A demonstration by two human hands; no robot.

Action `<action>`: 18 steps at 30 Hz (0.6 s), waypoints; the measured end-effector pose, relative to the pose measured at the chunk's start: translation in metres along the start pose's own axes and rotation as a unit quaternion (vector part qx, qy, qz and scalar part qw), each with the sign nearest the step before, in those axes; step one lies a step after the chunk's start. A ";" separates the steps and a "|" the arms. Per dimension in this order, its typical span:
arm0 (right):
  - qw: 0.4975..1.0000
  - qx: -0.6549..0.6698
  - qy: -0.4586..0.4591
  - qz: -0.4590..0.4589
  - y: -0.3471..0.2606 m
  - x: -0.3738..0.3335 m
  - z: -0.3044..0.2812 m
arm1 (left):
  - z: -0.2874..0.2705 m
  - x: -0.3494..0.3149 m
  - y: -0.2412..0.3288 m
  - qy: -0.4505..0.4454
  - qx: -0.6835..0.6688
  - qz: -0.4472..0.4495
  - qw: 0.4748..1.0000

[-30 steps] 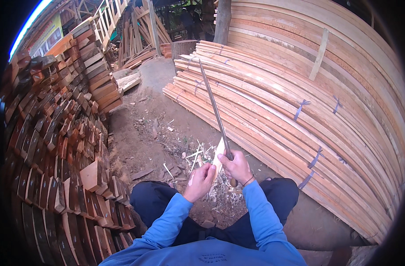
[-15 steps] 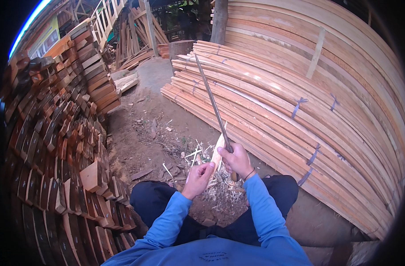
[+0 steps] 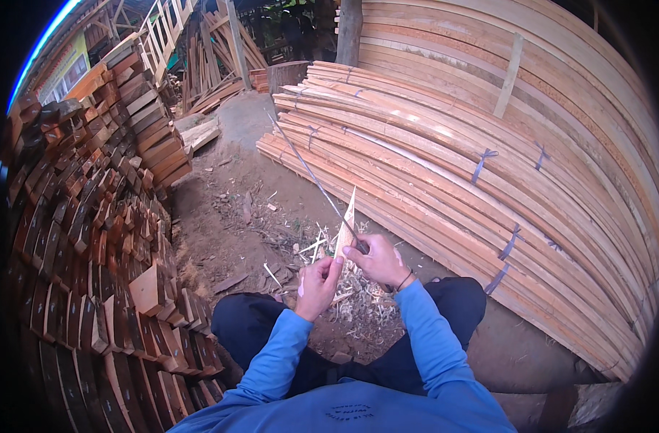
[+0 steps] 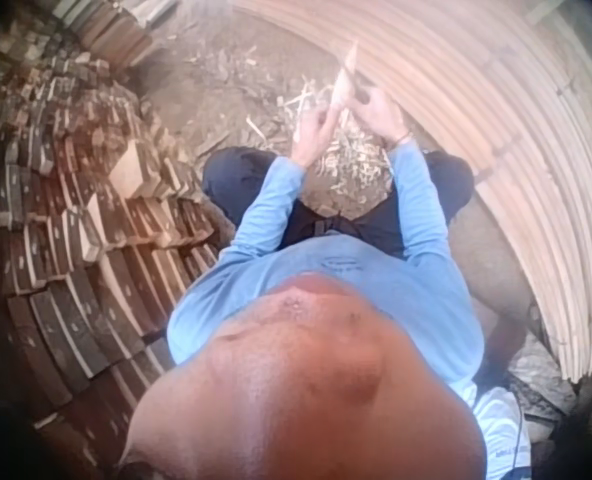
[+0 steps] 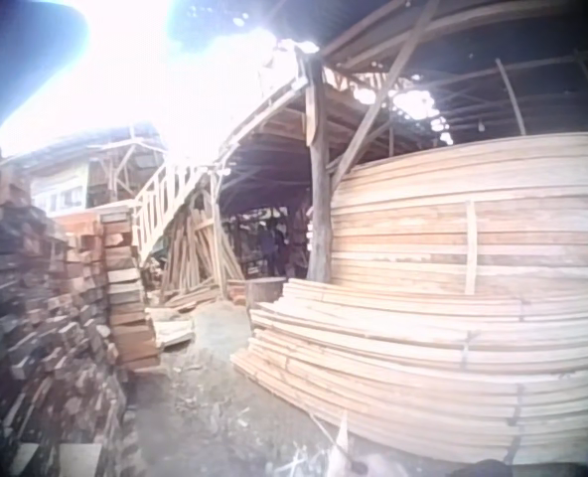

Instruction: The person carves a wooden stick into a point using a large knife while sitting on the ground in a woodworking area.

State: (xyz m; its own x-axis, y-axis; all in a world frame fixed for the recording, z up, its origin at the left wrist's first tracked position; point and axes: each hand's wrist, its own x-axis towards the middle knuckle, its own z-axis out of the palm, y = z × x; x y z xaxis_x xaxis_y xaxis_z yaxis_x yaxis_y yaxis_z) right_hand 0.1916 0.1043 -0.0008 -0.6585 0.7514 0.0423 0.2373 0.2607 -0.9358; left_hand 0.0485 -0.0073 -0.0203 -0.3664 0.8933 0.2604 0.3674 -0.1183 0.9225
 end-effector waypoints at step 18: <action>0.933 0.325 -0.098 0.124 -0.021 -0.004 -0.014 | -0.007 0.002 -0.004 -0.069 -0.099 -0.058 0.991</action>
State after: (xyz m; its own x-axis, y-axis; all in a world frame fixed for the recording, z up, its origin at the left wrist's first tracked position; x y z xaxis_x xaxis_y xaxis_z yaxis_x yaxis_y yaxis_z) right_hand 0.1994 0.1047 0.0233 -0.7734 0.5983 -0.2095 -0.0406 -0.3765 -0.9255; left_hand 0.0408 -0.0078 -0.0213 -0.2706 0.9551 0.1207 0.1496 -0.0821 0.9853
